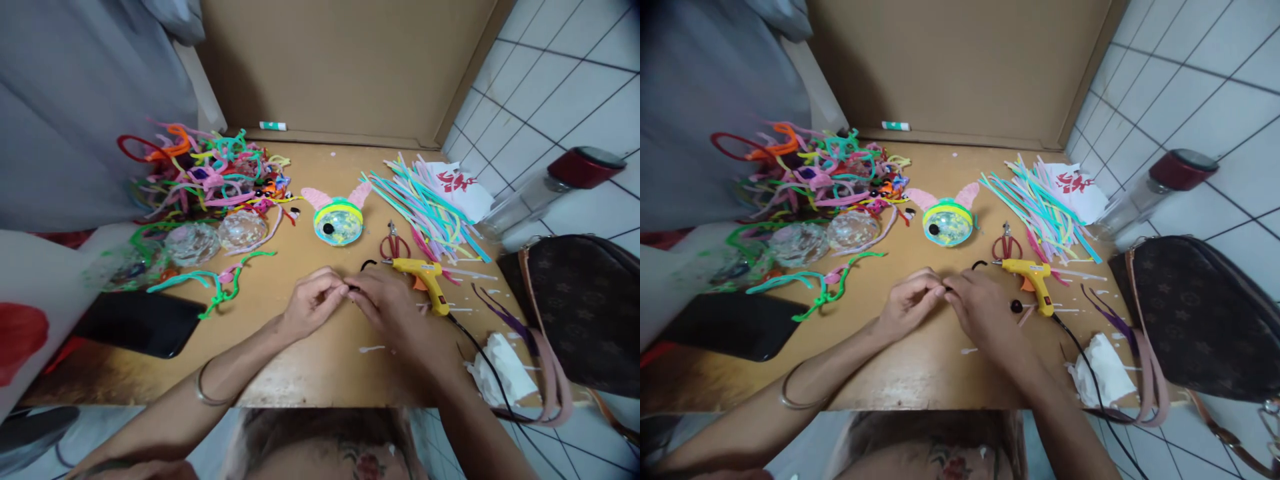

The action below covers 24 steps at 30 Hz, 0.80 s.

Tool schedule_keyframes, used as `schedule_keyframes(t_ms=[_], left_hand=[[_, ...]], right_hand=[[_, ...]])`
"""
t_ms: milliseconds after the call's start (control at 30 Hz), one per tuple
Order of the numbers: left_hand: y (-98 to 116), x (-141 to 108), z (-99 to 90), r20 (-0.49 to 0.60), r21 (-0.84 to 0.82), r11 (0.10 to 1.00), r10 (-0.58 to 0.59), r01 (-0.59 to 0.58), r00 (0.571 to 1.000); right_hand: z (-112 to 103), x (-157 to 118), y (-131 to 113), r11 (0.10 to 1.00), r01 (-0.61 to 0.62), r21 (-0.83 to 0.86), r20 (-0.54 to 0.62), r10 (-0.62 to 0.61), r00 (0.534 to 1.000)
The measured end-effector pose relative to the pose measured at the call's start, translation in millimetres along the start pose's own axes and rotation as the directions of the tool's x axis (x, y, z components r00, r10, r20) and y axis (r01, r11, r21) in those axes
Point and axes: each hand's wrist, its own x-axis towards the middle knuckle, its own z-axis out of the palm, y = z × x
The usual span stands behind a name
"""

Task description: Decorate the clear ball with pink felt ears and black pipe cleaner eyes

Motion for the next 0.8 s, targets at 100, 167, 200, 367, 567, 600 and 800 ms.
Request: schedule_keyframes(t_ms=[100,167,200,367,567,600,800], left_hand=[[2,-2,1.2,0.030,-0.023,1.000,0.000,0.001,1.000],[1,-2,1.9,0.042,0.020,1.000,0.015,-0.015,0.999],[-1,-2,2.7,0.060,0.068,0.997,0.025,-0.029,0.998],[-24,3,12.5,0.228,0.339,0.938,-0.009,-0.071,0.974],[-21,5,13.2,0.391,0.164,0.975,0.076,-0.151,0.917],[-14,4,10.9,0.494,0.044,0.984,0.131,-0.175,0.859],[-1,6,-2.5,0.099,-0.057,0.998,-0.023,0.029,0.995]], right_hand=[[1,5,4,0.999,0.021,-0.032,0.070,-0.019,0.997],[-4,9,10,0.999,-0.021,-0.030,0.031,0.022,0.999],[-7,11,14,0.998,-0.060,-0.028,-0.012,0.059,0.998],[-12,23,25,0.984,-0.172,-0.048,-0.090,0.167,0.982],[2,31,29,0.992,-0.107,0.069,-0.185,0.118,0.976],[1,32,30,0.992,-0.097,0.087,-0.195,0.112,0.974],[-4,46,30,0.982,-0.071,0.177,-0.073,0.085,0.994]])
